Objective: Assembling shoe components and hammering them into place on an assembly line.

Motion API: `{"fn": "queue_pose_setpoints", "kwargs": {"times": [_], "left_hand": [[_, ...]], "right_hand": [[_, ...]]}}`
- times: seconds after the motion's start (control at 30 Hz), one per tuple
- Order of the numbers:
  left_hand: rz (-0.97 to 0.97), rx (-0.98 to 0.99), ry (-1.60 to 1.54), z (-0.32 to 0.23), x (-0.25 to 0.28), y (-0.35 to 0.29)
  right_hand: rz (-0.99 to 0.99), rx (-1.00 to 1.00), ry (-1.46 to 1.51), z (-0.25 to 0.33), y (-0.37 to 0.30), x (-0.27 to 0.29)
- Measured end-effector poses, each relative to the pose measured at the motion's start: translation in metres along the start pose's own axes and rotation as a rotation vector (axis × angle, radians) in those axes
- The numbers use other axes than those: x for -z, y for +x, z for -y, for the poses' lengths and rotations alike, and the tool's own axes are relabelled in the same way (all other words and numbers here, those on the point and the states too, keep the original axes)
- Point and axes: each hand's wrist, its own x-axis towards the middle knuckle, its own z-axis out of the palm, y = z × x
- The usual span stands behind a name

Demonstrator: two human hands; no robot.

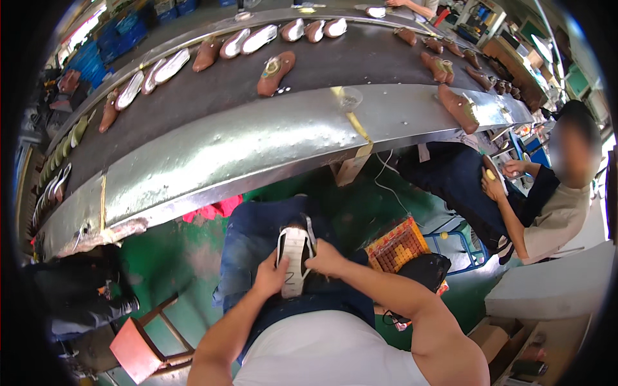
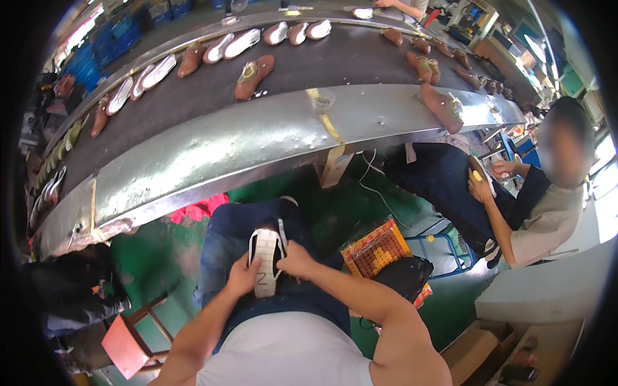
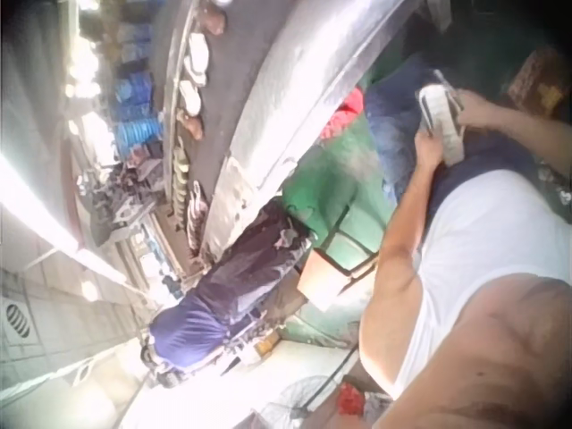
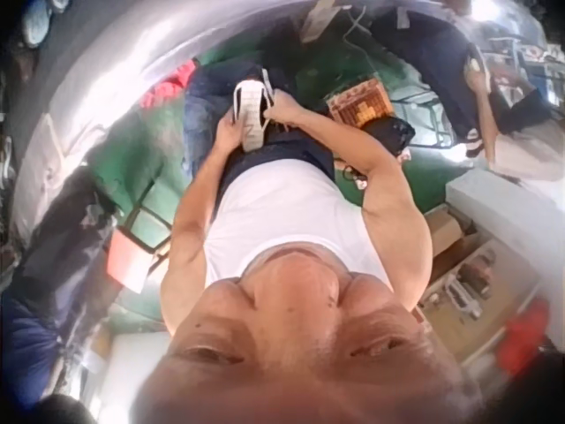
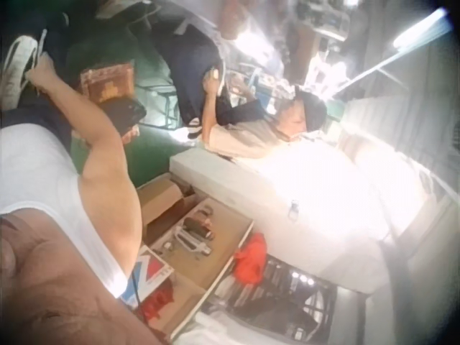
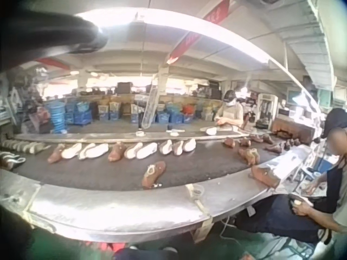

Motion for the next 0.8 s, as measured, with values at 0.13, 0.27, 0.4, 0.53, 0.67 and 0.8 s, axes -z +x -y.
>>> {"fn": "queue_pose_setpoints", "kwargs": {"times": [0.13, 0.27, 0.4, 0.53, 0.67, 0.8], "left_hand": [[0.280, 0.172, -0.535, 0.014, 0.015, 0.016], [0.307, -0.020, -0.341, 0.008, 0.012, 0.007], [0.248, 0.030, -0.255, 0.009, 0.008, -0.006], [0.234, -0.012, -0.330, 0.024, -0.002, -0.010], [0.267, -0.018, -0.370, 0.033, -0.004, -0.011], [0.328, -0.107, -0.334, 0.032, -0.002, -0.013]], "right_hand": [[0.336, -0.139, 0.120, 0.014, 0.005, 0.045], [0.103, -0.050, 0.132, 0.021, -0.033, 0.081], [0.330, 0.077, -0.280, 0.064, -0.059, 0.089], [0.236, 0.390, -0.308, 0.086, -0.051, 0.080], [0.413, 0.405, -0.751, 0.098, -0.048, 0.095], [0.470, 0.470, -0.871, 0.084, -0.051, 0.081]]}}
